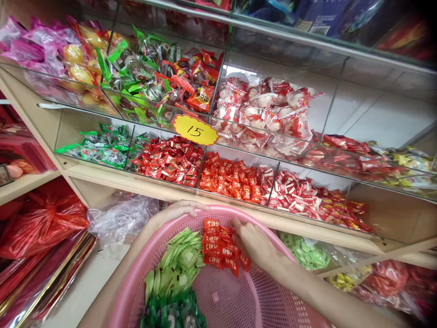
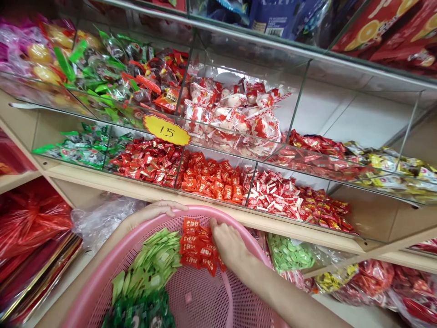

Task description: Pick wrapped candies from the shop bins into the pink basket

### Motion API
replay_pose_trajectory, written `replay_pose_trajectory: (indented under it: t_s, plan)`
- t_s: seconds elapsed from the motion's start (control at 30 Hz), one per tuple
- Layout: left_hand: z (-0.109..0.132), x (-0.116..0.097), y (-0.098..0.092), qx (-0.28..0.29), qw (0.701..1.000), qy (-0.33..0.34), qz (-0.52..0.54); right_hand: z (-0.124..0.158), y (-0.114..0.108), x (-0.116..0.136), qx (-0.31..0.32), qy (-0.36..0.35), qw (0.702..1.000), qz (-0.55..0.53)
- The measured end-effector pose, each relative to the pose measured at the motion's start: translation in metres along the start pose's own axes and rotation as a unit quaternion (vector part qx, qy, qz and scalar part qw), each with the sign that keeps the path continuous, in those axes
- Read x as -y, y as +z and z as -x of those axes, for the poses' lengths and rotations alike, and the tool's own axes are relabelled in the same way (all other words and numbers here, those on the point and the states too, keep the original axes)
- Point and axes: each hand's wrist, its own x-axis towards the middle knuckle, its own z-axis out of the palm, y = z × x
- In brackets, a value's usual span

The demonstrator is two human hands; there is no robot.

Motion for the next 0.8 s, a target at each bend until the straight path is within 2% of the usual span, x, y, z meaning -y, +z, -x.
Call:
replay_pose_trajectory:
  t_s: [0.2,0.3,0.53,0.8]
  plan:
    - [-0.002,0.003,0.0,0.009,1.0,0.009,0.011,0.008,0.001,0.0,-0.029,-0.075,0.996,0.047]
    - [-0.004,0.006,-0.001,0.007,1.0,0.01,0.003,0.008,0.005,0.0,-0.04,-0.091,0.993,0.067]
    - [-0.002,0.004,-0.001,0.011,1.0,0.013,-0.003,0.004,0.008,-0.004,-0.063,-0.101,0.99,0.08]
    - [-0.004,0.006,-0.002,0.012,1.0,0.018,-0.019,0.017,-0.01,-0.015,-0.056,-0.087,0.994,0.021]
